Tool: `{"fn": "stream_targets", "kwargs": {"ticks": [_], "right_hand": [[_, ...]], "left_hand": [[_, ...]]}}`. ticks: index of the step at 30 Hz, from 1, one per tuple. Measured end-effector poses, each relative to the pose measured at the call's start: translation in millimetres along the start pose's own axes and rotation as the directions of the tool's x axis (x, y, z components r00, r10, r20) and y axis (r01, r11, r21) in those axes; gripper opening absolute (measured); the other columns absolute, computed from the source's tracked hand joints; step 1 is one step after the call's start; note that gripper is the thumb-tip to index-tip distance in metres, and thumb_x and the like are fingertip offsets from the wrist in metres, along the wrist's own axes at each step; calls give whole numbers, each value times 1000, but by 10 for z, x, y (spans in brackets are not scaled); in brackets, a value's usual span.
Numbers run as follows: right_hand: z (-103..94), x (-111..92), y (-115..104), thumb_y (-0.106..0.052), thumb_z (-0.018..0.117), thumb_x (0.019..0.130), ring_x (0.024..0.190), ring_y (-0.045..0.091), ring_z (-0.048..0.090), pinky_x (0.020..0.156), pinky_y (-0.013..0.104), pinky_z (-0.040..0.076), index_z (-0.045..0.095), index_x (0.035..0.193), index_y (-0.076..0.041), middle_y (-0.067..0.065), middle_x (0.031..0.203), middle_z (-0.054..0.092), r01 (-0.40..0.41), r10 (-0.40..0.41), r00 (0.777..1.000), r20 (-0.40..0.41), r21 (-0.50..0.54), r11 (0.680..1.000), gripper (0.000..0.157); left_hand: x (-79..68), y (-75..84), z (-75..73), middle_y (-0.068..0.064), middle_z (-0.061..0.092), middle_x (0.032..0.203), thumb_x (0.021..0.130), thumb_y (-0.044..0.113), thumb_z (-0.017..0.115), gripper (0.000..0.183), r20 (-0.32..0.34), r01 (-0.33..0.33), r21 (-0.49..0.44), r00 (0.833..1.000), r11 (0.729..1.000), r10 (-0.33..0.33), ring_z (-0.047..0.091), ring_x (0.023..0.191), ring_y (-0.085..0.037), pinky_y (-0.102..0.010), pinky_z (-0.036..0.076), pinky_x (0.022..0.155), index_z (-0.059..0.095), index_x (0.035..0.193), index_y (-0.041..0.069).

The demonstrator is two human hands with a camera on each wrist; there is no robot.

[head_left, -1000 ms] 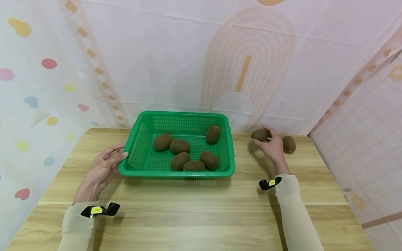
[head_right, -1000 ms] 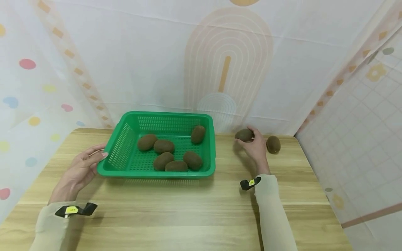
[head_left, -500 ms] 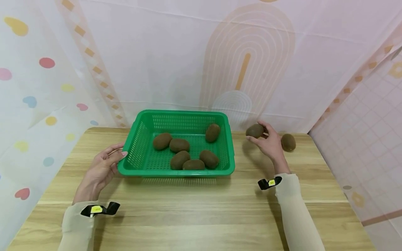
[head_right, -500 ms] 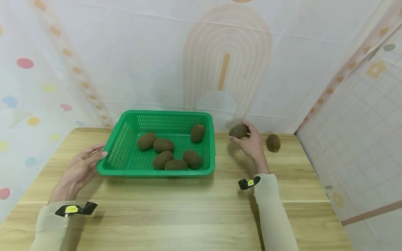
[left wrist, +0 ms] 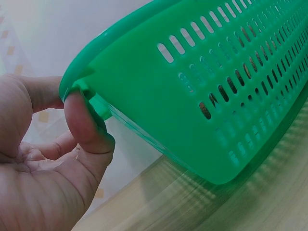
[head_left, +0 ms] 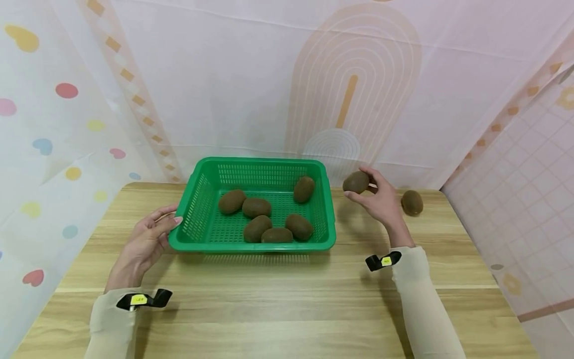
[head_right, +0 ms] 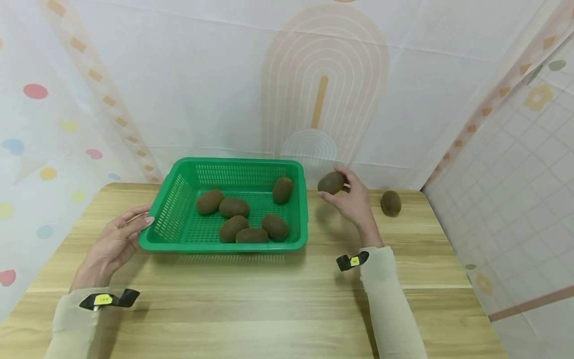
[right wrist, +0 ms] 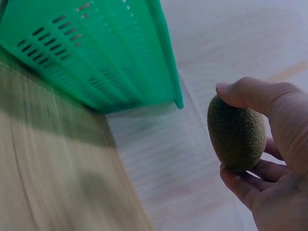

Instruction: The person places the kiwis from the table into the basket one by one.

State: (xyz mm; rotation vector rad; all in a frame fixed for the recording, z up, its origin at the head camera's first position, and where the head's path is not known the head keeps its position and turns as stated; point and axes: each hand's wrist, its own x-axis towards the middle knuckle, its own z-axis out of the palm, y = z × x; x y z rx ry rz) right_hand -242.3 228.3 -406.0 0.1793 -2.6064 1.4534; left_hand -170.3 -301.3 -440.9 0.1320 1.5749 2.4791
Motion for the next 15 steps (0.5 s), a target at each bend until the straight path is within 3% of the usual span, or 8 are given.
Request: {"fn": "stream_targets", "kwargs": {"ticks": [15], "right_hand": [[123, 20, -273, -23, 85, 86, 130, 29, 54, 116, 48, 47, 49, 151, -11, 10, 146, 55, 153, -155, 985, 80, 33, 988, 75]], "left_hand": [[1, 1, -2, -4, 77, 109, 103, -6, 52, 31, -8, 1, -9, 1000, 1000, -1, 77, 90, -15, -26, 65, 74, 54, 132, 7]]}}
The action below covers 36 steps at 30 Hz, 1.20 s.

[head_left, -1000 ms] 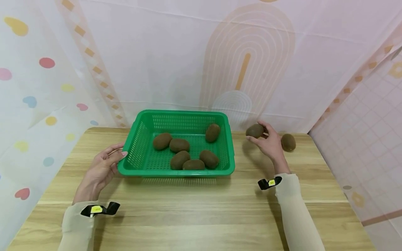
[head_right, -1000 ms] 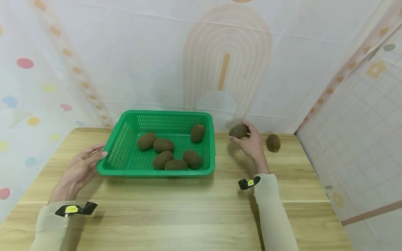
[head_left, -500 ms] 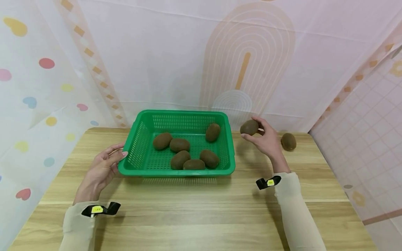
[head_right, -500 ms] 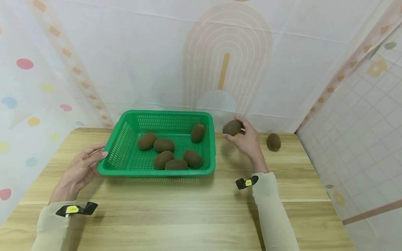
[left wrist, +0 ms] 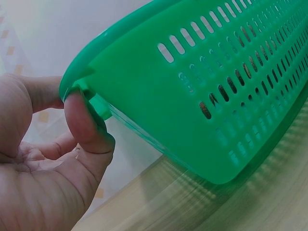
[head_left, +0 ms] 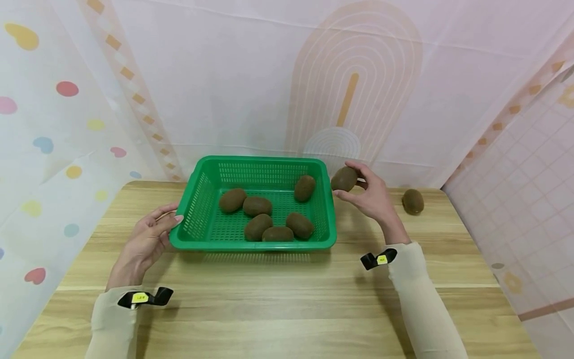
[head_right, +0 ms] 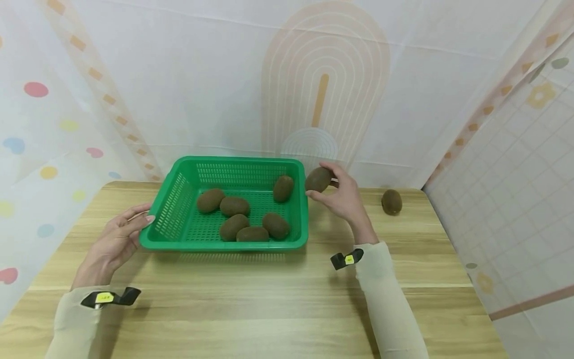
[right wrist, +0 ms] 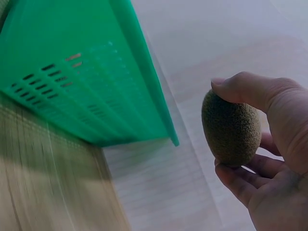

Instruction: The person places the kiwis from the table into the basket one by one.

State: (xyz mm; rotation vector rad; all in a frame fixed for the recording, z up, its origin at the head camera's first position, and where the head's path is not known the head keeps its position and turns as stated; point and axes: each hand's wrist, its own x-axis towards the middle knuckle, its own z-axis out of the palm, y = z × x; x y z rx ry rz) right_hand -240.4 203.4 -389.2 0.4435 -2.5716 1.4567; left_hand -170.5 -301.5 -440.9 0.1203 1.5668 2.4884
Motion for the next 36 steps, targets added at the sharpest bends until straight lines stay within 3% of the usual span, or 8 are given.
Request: {"fn": "stream_targets", "kwargs": {"ticks": [12, 28, 36], "right_hand": [[145, 88, -175, -21, 87, 85, 128, 27, 55, 115, 48, 48, 50, 149, -12, 8, 143, 57, 67, -69, 994, 86, 19, 998, 74], [351, 132, -240, -27, 87, 85, 130, 27, 58, 112, 46, 51, 50, 150, -12, 10, 149, 55, 114, -103, 978, 180, -55, 992, 75], [357, 101, -226, -36, 83, 88, 149, 30, 42, 123, 52, 37, 46, 153, -14, 8, 158, 48, 62, -29, 974, 225, -140, 988, 78]], "left_hand": [[-6, 7, -7, -3, 77, 109, 104, -6, 51, 32, 3, -3, 11, 1000, 1000, 3, 77, 91, -14, -25, 65, 75, 52, 133, 7], [-2, 2, 3, -2, 77, 109, 103, -6, 52, 32, -9, 6, 17, 1000, 1000, -5, 77, 91, -14, -25, 65, 75, 50, 133, 7], [-4, -3, 5, -2, 76, 110, 104, -5, 52, 33, -12, 12, 24, 1000, 1000, -12, 76, 92, -13, -25, 64, 75, 47, 135, 7]]}}
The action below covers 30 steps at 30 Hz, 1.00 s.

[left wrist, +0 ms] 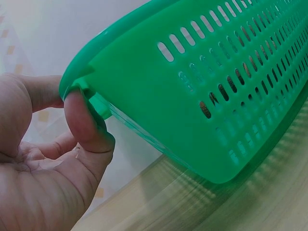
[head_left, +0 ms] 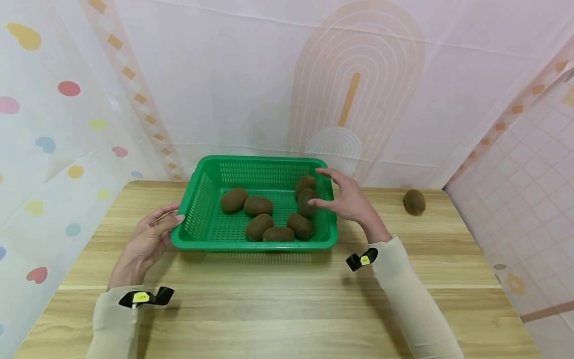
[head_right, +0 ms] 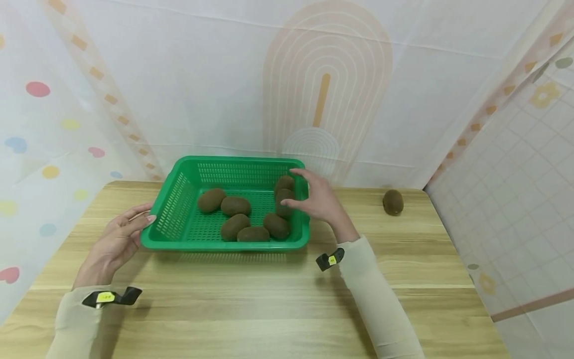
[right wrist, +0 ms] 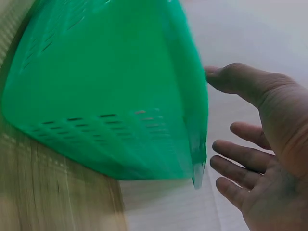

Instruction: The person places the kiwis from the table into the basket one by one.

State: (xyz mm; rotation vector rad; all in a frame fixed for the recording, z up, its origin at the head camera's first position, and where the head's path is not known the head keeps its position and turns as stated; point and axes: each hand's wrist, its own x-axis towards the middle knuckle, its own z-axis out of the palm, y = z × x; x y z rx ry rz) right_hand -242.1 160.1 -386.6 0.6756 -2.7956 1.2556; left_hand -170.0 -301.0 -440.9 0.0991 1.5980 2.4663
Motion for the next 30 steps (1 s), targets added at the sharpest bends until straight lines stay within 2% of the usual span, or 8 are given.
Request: {"fn": "stream_targets", "kwargs": {"ticks": [6, 15, 24, 30], "right_hand": [[-74, -67, 27, -39, 82, 88, 153, 30, 35, 124, 55, 34, 43, 155, -15, 6, 163, 41, -4, 3, 1000, -25, -46, 999, 82], [-239, -147, 220, -35, 85, 85, 157, 34, 22, 125, 65, 26, 37, 159, -15, 8, 169, 28, 8, -20, 991, -133, -91, 996, 91], [-401, -231, 443, -30, 87, 82, 157, 40, 18, 123, 70, 22, 36, 159, -11, 14, 170, 23, -35, 2, 970, -243, -132, 991, 95], [-502, -301, 570, -37, 86, 83, 158, 39, 16, 120, 73, 25, 30, 162, -16, 12, 172, 18, -105, 62, 961, -270, -148, 983, 100]], "left_hand": [[10, -1, -1, -2, 76, 110, 104, -5, 52, 33, 2, -5, -7, 1000, 1000, 5, 76, 92, -13, -24, 64, 75, 48, 134, 6], [10, 4, -18, -3, 77, 109, 104, -5, 51, 33, 15, -5, -23, 1000, 1000, 6, 77, 91, -14, -25, 64, 75, 49, 134, 7], [15, 2, -23, -4, 76, 110, 104, -5, 51, 32, 26, -6, -28, 1000, 1000, 7, 77, 92, -15, -25, 64, 76, 49, 134, 7], [14, 5, -29, -4, 76, 110, 104, -5, 51, 32, 21, -7, -32, 1000, 999, 7, 77, 92, -15, -25, 64, 76, 52, 133, 8]]}}
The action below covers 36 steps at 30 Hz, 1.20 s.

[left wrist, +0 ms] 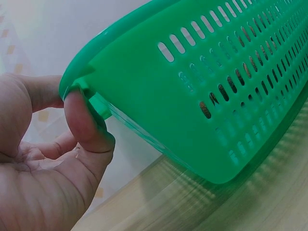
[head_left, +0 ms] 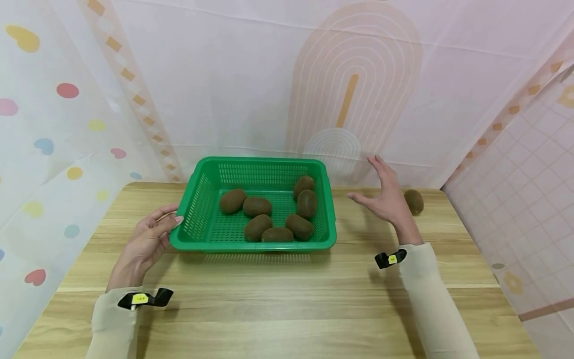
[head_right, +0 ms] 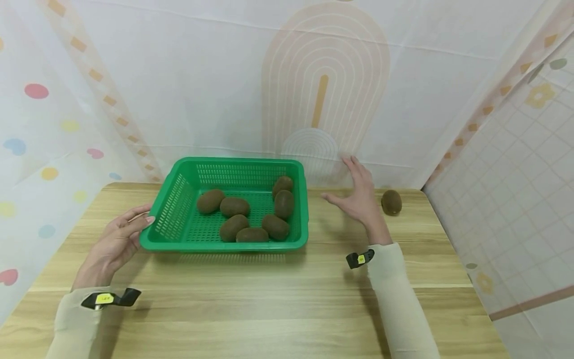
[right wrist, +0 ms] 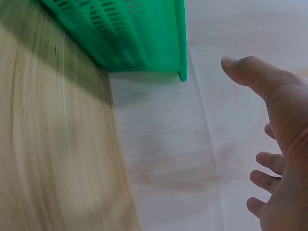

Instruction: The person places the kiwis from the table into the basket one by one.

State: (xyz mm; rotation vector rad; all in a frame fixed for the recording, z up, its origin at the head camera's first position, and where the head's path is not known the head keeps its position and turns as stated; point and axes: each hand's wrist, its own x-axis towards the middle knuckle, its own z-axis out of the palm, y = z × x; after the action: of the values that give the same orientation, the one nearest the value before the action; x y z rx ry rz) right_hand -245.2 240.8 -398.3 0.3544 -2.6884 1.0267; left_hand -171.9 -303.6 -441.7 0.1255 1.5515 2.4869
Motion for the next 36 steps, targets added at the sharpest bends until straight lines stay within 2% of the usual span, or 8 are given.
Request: {"fn": "stream_targets", "kwargs": {"ticks": [7, 12, 18, 31, 36], "right_hand": [[-116, -31, 190, -36, 86, 83, 157, 43, 17, 121, 73, 23, 29, 162, -12, 15, 172, 17, -46, 45, 998, -38, -15, 999, 101], [-199, -70, 329, -38, 86, 83, 158, 43, 14, 123, 71, 20, 22, 164, -14, 15, 172, 14, -102, 101, 994, -45, -22, 995, 106], [-302, -137, 451, -40, 85, 85, 159, 43, 9, 125, 71, 16, 18, 165, -14, 15, 173, 10, -159, 160, 986, -52, 21, 987, 108], [-387, -246, 752, -52, 77, 89, 158, 44, 9, 122, 73, 19, 10, 167, -16, 13, 174, 6, -299, 301, 952, -58, 39, 953, 109], [-382, -266, 861, -51, 78, 89, 158, 45, 11, 122, 72, 20, 10, 166, -15, 16, 173, 7, -334, 338, 939, -59, 65, 940, 109]], "left_hand": [[-2, 1, 13, -3, 77, 110, 104, -4, 52, 31, -10, 4, 9, 1000, 1000, -4, 77, 92, -14, -25, 64, 76, 52, 133, 8], [-2, 0, 14, -3, 77, 111, 104, -4, 52, 32, -3, 3, 9, 1000, 1000, -3, 77, 93, -14, -25, 64, 77, 51, 134, 7], [0, 0, 8, -3, 76, 111, 104, -4, 52, 32, -1, 1, 8, 1000, 1000, 0, 76, 93, -14, -25, 64, 77, 51, 134, 7], [-2, -3, -4, -3, 76, 110, 104, -4, 52, 32, -6, 3, 14, 1000, 1000, -3, 77, 92, -14, -25, 64, 77, 50, 134, 7], [-2, -2, -2, -3, 76, 110, 104, -4, 52, 33, -11, 7, 18, 1000, 1000, -7, 77, 93, -14, -25, 64, 77, 50, 134, 7]]}}
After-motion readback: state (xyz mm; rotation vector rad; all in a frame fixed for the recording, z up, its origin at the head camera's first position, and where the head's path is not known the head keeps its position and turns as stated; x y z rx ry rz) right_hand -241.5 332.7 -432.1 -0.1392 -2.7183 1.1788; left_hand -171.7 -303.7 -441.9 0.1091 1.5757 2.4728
